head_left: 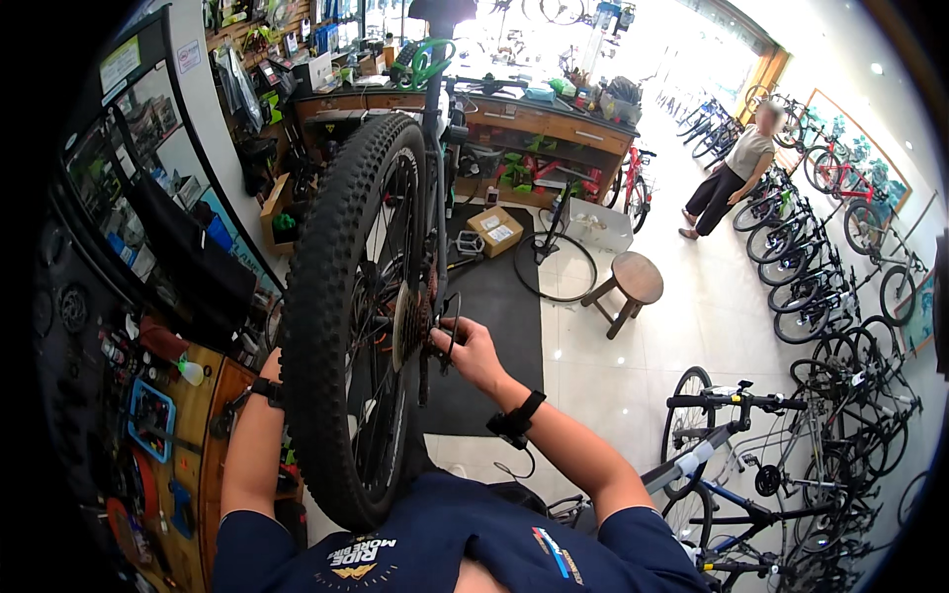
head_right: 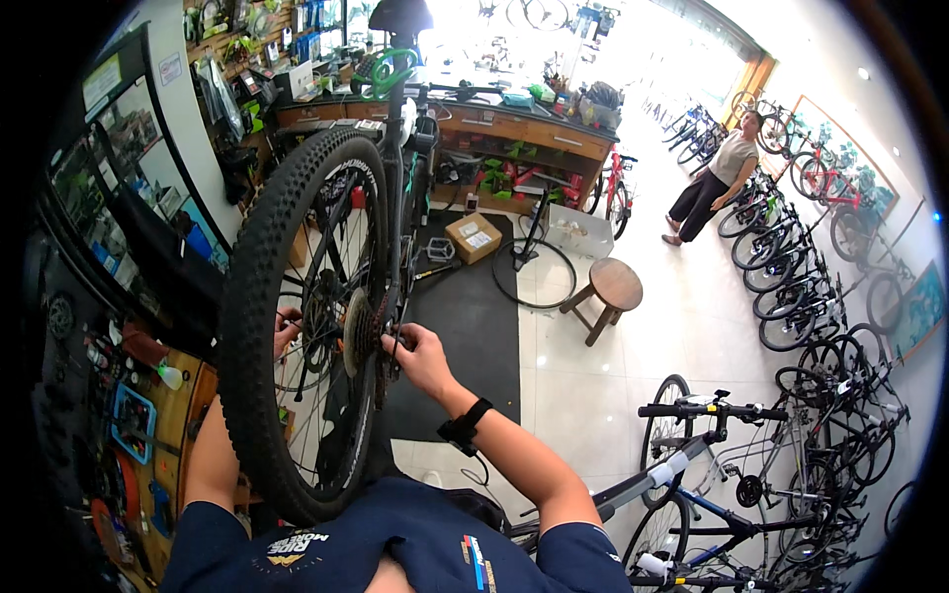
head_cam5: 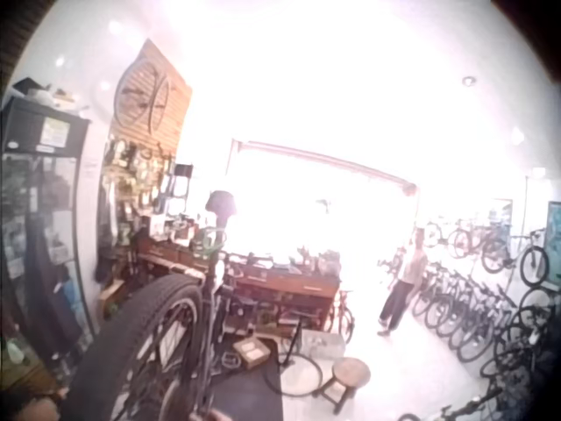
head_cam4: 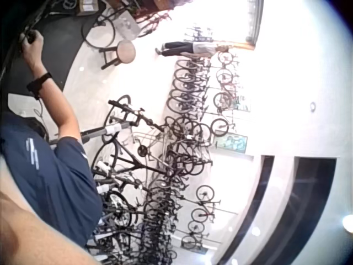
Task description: The person adjusts a quick-release skewer on a bicycle wheel by hand and then installs the wheel onto the rear frame of a bicycle, aligning it with the chain and derailleur.
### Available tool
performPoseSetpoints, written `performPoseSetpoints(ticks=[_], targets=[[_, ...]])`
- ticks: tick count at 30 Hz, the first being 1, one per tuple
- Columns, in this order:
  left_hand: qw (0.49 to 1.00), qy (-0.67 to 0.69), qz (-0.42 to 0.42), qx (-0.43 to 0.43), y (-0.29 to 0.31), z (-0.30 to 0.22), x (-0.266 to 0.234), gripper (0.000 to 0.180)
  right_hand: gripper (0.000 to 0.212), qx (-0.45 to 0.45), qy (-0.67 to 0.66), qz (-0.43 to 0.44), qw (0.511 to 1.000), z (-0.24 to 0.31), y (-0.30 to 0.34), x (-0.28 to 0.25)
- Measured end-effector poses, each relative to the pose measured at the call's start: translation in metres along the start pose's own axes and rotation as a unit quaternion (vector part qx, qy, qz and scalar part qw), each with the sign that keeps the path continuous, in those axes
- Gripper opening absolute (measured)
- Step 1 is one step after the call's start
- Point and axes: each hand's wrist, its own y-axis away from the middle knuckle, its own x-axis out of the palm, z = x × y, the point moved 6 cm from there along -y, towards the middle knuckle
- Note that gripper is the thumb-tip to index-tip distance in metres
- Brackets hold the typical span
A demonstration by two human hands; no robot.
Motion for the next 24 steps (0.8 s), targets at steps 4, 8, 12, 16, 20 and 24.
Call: performPoseSetpoints(ticks=[4,8,12,16,20,24], targets=[[0.998,-0.038,0.000,0.043,-0.007,0.000,0.006,0.033,0.027,-0.047,0.019,0.018,0.999,0.004,-0.005,-0.003],[0.999,-0.004,0.006,0.042,-0.022,0.020,0.004,0.032,0.028,0.053,-0.038,0.027,0.998,-0.008,-0.001,0.000],[0.990,0.130,0.000,0.050,-0.035,0.074,-0.007,0.032,0.029,0.095,-0.074,0.045,0.992,-0.017,-0.005,0.000],[0.997,0.026,0.014,0.072,-0.042,0.085,-0.015,0.032,0.025,0.147,-0.102,0.035,0.983,-0.014,-0.009,0.000],[0.997,-0.048,0.028,0.055,-0.040,0.030,0.000,0.030,0.025,0.184,-0.127,0.005,0.975,-0.019,-0.015,-0.006],[0.995,-0.085,0.035,0.039,-0.029,-0.001,0.003,0.029,0.021,0.255,-0.109,0.032,0.960,-0.015,-0.022,-0.003]])
